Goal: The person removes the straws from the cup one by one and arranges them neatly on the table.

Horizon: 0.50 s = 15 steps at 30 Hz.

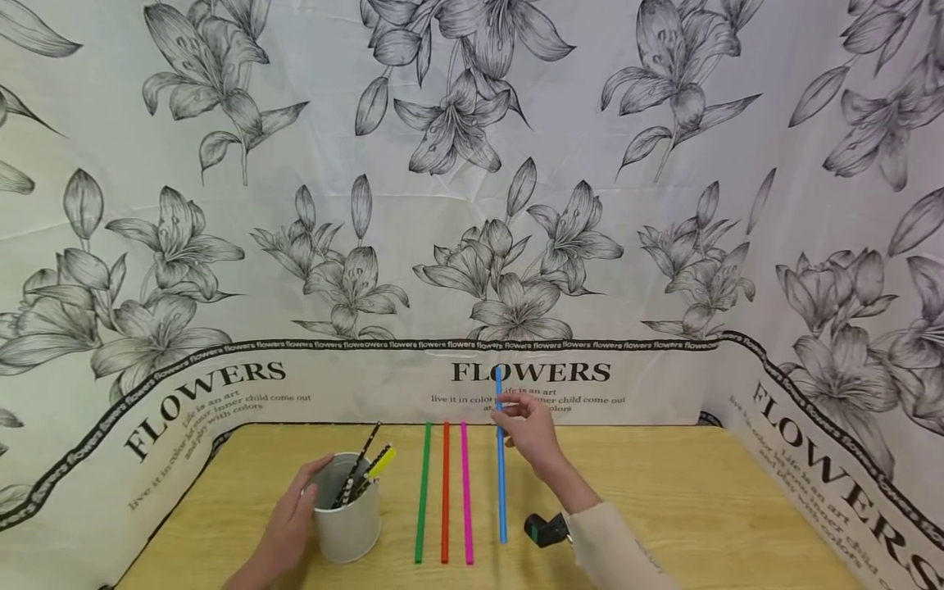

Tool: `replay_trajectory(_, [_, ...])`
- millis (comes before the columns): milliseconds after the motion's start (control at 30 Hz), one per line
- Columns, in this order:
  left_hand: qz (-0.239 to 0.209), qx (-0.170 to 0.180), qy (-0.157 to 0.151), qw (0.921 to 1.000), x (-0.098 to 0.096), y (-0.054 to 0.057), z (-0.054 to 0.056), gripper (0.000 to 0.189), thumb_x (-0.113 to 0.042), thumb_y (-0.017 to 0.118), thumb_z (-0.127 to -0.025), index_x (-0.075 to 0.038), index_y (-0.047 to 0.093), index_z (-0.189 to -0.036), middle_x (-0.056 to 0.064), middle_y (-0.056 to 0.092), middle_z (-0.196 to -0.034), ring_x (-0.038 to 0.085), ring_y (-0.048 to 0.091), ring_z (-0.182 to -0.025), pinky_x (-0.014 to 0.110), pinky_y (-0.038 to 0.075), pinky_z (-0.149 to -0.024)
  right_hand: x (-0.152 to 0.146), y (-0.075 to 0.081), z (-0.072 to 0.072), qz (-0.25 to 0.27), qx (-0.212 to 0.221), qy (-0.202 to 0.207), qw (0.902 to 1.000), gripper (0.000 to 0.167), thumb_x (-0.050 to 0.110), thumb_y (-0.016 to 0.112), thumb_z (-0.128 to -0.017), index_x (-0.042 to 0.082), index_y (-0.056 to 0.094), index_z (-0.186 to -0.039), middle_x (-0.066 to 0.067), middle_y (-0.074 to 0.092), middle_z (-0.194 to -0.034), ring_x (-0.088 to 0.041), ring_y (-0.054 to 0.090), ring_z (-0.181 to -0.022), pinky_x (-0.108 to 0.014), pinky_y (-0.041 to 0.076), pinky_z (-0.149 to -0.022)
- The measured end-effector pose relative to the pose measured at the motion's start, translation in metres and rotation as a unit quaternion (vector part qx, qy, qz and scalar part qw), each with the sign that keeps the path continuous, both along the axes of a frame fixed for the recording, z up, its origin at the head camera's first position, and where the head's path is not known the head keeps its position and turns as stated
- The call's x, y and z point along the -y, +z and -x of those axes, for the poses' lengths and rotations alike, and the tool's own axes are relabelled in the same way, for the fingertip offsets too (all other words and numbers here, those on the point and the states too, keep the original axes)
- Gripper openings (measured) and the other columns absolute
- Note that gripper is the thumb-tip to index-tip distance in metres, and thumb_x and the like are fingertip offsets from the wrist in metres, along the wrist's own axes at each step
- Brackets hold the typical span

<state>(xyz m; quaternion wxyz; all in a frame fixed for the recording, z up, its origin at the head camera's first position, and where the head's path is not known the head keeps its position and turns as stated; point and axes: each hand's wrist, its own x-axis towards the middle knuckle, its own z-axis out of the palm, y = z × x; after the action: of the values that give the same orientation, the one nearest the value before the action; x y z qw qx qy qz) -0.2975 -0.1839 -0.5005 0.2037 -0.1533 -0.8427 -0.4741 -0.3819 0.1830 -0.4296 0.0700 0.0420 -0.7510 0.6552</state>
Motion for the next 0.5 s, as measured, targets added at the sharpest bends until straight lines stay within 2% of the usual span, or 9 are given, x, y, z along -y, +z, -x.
replay_trajectory(300, [-0.007, 0.016, -0.003, 0.9999, 0.000, 0.001, -0.002, 0.038, -0.010, 0.036, -0.104, -0.010, 0.047, -0.141, 0.004, 0.054, -0.137, 0.026, 0.045, -0.130, 0.054, 0.035, -0.103, 0.006, -0.030, 0.011, -0.045, 0.004, -0.012, 0.9989, 0.029, 0.008, 0.075, -0.085, 0.002, 0.068, -0.113, -0.008, 0.066, -0.090, -0.018, 0.060, -0.060, -0.039, 0.055, -0.056])
replay_trajectory(500, [-0.009, 0.020, -0.006, 0.9997, 0.000, 0.001, -0.001, 0.038, -0.011, 0.036, -0.104, -0.011, 0.047, -0.141, 0.004, 0.053, -0.138, 0.025, 0.044, -0.130, 0.053, 0.034, -0.104, 0.011, -0.043, 0.010, -0.059, 0.001, -0.014, 0.9981, 0.027, 0.006, 0.076, -0.083, 0.002, 0.069, -0.109, -0.010, 0.063, -0.090, -0.018, 0.059, -0.060, -0.038, 0.053, -0.052])
